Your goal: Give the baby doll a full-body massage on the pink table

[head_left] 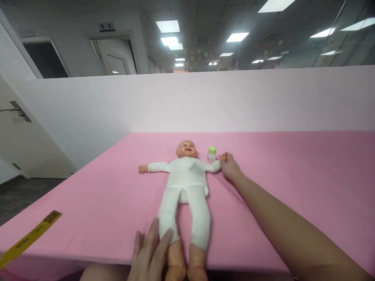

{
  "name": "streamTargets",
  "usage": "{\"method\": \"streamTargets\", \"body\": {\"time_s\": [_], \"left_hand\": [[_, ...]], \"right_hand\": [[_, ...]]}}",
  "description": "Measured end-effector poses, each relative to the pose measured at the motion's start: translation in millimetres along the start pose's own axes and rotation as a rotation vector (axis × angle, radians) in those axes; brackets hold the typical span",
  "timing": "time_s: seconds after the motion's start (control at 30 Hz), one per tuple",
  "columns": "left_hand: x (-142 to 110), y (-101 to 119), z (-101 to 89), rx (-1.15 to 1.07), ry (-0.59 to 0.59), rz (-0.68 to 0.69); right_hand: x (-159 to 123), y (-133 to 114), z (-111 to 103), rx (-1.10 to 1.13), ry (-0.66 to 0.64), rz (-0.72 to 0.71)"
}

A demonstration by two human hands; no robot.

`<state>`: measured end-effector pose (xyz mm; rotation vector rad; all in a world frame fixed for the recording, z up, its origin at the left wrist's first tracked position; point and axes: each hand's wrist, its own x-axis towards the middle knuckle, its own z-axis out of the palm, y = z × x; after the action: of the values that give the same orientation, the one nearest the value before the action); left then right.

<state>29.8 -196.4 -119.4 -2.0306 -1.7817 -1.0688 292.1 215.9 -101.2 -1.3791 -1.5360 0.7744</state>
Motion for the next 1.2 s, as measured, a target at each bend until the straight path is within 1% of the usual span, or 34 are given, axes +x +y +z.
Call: {"method": "streamTargets", "body": {"time_s": [0.07,0.1,0.2,0.27,0.33,0.47,0.53,0.6,0.63,0.7,0.8,0.87,0.93,0.97,1.07,1.13,1.2], "left_hand": [[6.2,0.6,2.7,0.012,-0.013,0.034],[9.1,2.0,3.4,0.007,-0.012,0.023],[14.4,8.8,2.6,-0.033,-0.002,-0.069],[16.5,12.0,-0.5,-0.078,-0.001,-0.125],[20.3,12.2,-5.3,-0.131,0.011,-0.145],[36.6,5.6,-16.5,-0.239,0.065,-0.179],[48.4,1.5,-20.7,-0.308,0.079,-0.204],[62.4,-2.1,-23.3,-0.386,0.081,-0.227],[70.5,-3.5,-24.0,-0.424,0.085,-0.241],[89.4,-5.8,-24.4,-0.498,0.091,-0.284],[124.9,-9.2,-22.4,-0.604,0.083,-0.362],[150.5,-12.8,-18.2,-0.646,0.054,-0.42],[174.0,-18.4,-10.8,-0.665,0.005,-0.524],[184.1,-21.9,-5.8,-0.694,-0.02,-0.567],[205.7,-33.7,12.3,-0.82,-0.098,-0.649],[213.6,-40.0,23.2,-0.921,-0.164,-0.67],[218.1,-43.1,29.6,-0.993,-0.206,-0.682]], "right_hand": [[-1.2,-1.9,-0.6,0.012,-0.006,0.004],[-2.0,-3.3,-1.0,0.02,-0.01,0.005],[-5.0,-8.2,-2.0,0.057,-0.019,0.01],[-6.9,-11.4,-2.1,0.094,-0.026,0.011],[-8.5,-15.0,-2.1,0.133,-0.029,0.014],[-15.7,-30.6,-2.3,0.219,-0.002,0.0],[-24.7,-44.6,-1.2,0.312,0.015,-0.086],[-37.6,-60.8,2.4,0.392,0.009,-0.233],[-44.9,-68.7,5.3,0.396,-0.008,-0.307],[-59.2,-82.0,12.4,0.299,-0.041,-0.404],[-73.5,-92.4,23.7,-0.01,-0.165,-0.561],[-76.6,-93.1,29.5,-0.195,-0.245,-0.714],[-76.3,-90.9,32.9,-0.31,-0.278,-0.841],[-75.7,-89.4,33.6,-0.343,-0.28,-0.876],[-75.8,-86.6,32.3,-0.384,-0.3,-0.898],[-78.5,-87.8,29.8,-0.385,-0.333,-0.868],[-82.7,-91.7,26.9,-0.374,-0.36,-0.81]]}}
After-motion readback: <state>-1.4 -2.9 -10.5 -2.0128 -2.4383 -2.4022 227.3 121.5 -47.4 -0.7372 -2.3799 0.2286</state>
